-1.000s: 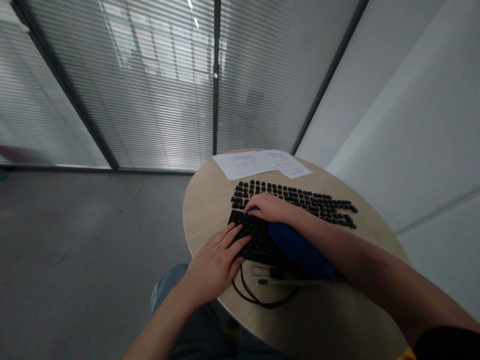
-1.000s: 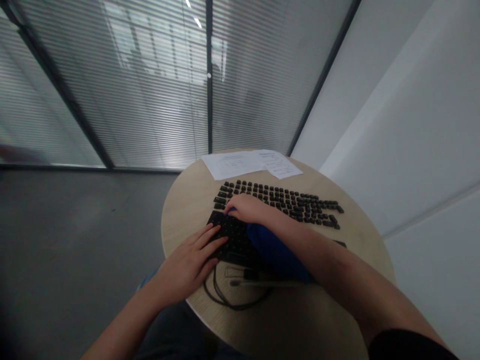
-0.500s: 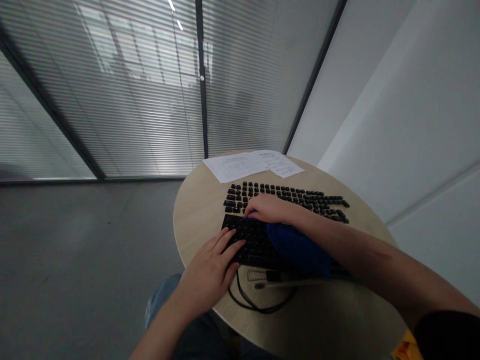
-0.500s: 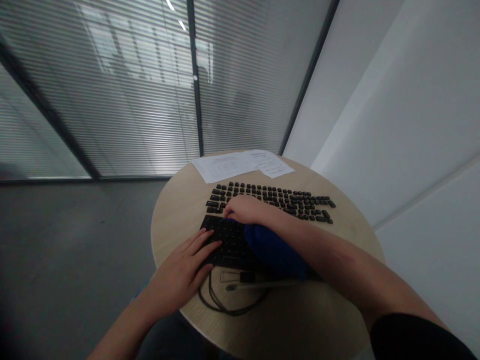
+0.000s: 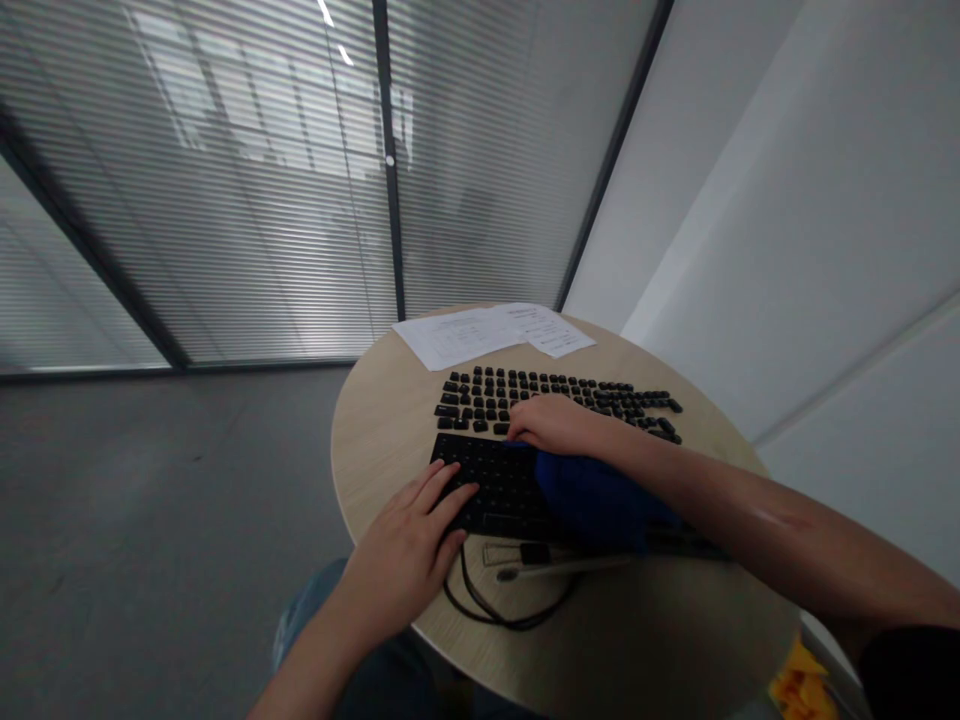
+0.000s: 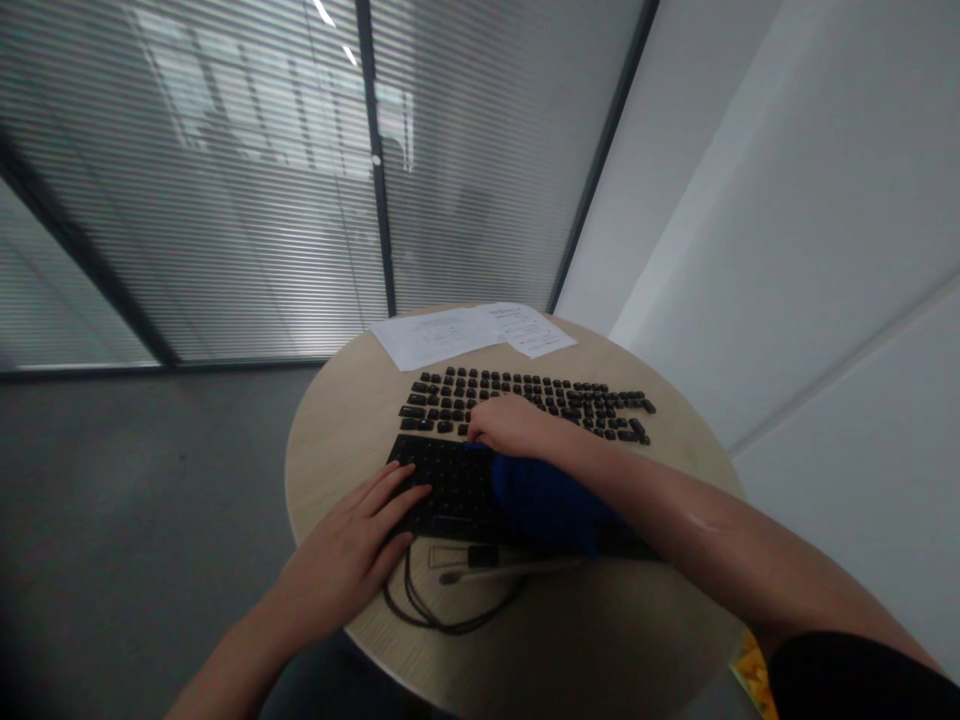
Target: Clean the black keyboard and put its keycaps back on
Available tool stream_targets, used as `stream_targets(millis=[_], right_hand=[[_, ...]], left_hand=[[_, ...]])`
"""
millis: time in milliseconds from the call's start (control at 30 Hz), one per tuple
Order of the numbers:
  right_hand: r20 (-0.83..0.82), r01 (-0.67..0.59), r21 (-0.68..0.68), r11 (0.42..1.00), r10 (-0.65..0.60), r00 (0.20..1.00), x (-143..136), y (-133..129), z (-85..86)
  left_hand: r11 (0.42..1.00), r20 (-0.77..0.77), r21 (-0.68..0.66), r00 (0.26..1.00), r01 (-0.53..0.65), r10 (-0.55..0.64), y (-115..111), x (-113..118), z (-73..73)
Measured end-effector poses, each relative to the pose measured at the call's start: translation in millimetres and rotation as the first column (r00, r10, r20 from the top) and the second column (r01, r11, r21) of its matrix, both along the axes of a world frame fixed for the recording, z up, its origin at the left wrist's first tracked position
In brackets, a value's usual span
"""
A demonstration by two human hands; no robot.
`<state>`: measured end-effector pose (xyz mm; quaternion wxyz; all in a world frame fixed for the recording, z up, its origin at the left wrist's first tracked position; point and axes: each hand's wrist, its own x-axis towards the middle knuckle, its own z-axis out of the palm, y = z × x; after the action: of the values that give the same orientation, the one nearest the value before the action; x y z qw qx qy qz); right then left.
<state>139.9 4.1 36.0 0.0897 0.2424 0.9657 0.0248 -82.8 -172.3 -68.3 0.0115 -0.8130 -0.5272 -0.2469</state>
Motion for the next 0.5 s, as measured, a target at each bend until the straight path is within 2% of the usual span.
stream_targets(millis=[333, 500], right_hand=[[-0.041, -0.046, 0.0, 0.999, 0.046, 0.998, 30, 11, -6.1], [-0.062, -0.066, -0.079, 0.995, 0.061, 0.996, 48, 10, -1.5]], left_hand=[[1.0, -0.026, 0.009, 1.0, 0.006, -0.006, 2, -1, 2.0], [1.0, -0.022, 0.013, 1.0, 0.01, -0.01, 3, -1, 2.5]])
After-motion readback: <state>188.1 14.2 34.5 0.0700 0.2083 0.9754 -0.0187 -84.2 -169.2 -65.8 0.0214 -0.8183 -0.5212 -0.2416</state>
